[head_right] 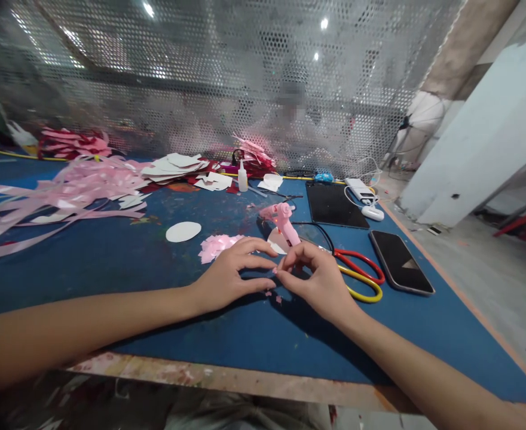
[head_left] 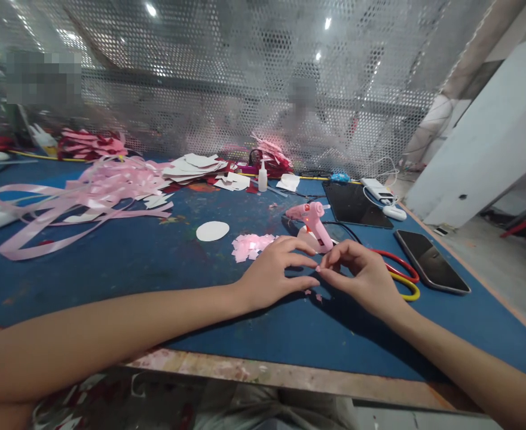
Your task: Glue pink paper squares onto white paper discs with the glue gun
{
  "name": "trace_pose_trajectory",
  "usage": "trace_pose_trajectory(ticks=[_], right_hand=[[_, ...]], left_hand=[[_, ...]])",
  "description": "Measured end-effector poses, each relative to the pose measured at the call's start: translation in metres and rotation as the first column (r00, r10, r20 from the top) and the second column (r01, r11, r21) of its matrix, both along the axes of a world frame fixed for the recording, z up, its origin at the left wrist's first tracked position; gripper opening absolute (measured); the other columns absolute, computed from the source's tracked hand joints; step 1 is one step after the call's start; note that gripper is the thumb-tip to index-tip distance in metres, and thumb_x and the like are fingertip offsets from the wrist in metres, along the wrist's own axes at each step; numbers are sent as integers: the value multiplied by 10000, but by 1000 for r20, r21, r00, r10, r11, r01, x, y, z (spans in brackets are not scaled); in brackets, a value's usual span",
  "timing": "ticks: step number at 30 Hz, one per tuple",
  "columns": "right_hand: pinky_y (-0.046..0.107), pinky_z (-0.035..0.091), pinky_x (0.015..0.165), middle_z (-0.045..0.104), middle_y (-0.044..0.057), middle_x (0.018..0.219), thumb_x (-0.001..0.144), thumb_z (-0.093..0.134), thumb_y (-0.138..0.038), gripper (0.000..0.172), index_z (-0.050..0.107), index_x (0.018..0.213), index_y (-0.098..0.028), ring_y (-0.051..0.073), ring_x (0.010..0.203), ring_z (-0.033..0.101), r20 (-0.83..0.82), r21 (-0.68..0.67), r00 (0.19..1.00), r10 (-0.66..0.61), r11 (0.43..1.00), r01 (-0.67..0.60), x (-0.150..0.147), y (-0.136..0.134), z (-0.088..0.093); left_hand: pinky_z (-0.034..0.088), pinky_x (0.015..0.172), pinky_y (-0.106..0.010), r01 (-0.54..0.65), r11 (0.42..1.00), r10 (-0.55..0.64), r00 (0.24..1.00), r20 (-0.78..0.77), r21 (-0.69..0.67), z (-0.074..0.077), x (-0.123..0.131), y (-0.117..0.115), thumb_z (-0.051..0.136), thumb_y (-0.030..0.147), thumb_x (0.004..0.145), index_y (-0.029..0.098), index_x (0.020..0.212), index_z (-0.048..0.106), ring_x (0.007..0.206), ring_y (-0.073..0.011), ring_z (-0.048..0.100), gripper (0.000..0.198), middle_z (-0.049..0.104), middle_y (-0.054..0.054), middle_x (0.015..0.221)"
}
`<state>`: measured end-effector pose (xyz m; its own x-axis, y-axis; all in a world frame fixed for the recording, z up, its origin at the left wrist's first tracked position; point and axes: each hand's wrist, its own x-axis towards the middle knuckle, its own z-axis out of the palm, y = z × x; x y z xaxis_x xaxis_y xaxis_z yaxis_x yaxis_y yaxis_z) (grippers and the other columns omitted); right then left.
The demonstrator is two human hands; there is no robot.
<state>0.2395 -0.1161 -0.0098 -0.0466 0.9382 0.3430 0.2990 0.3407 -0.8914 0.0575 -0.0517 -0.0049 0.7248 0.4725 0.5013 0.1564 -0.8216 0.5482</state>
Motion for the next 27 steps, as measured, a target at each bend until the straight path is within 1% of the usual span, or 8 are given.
trace_pose_trajectory(ticks=[3, 8, 11, 14, 20, 24, 27], right_hand=[[285, 466, 659, 612, 8, 726, 739, 661, -268, 181, 491, 731, -205, 131, 684, 568, 58, 5, 998, 4, 1000, -4, 2, 0, -3], [313, 475, 719, 598, 12, 750, 739, 652, -263, 173, 490, 714, -206, 148, 740, 578, 104, 6, 994, -18, 1000, 17, 2, -1, -4], [299, 472, 706, 581, 1, 735, 732, 653, -260, 161, 501, 718, -207, 142, 728, 565, 121, 12, 992, -33, 999, 32, 1, -2, -3], [280, 465, 680, 570, -10, 722, 736, 643, -263, 146, 508, 726, -208, 133, 704, 555, 126, 11, 992, -19, 1000, 17, 0, -2, -2], [289, 463, 687, 595, -4, 756, 736, 640, -249, 127, 519, 741, -208, 140, 721, 564, 196, 6, 981, 9, 1000, -10, 6, 0, -4], [273, 460, 674, 598, -15, 734, 735, 638, -242, 108, 536, 743, -209, 132, 705, 561, 237, 16, 971, 4, 1000, -8, 6, -1, -2], [270, 458, 664, 598, -17, 723, 735, 637, -248, 98, 549, 738, -206, 129, 693, 553, 262, 20, 965, -7, 1000, 2, 5, -2, 0]], left_hand=[[412, 933, -385, 2, 1000, -2, 1000, 22, -6, -1, 0, 0, 697, 262, 741, 222, 826, 702, 1037, -198, 559, 95, 659, -35, 1032], [420, 919, -378, 10, 1000, -10, 999, 38, -21, -2, 0, 1, 687, 251, 751, 224, 788, 710, 1002, -189, 569, 51, 674, -30, 984], [422, 910, -371, 16, 1000, -15, 999, 32, -19, -2, 0, 1, 685, 250, 755, 226, 784, 711, 990, -183, 571, 46, 675, -27, 970], [419, 909, -368, 14, 1000, -14, 1000, 22, -11, -2, 0, 1, 689, 252, 751, 225, 790, 712, 988, -183, 571, 53, 674, -28, 966], [415, 905, -362, 21, 1000, -21, 1000, 2, 7, -2, -1, 1, 684, 261, 756, 224, 793, 716, 990, -185, 569, 60, 672, -35, 971], [422, 888, -353, 34, 999, -34, 999, -2, -23, -1, 0, 1, 680, 264, 760, 214, 775, 719, 971, -182, 578, 66, 670, -41, 963], [427, 875, -340, 18, 999, -18, 1000, 1, -50, 0, -1, 2, 677, 257, 763, 204, 764, 714, 958, -175, 583, 65, 668, -41, 958]])
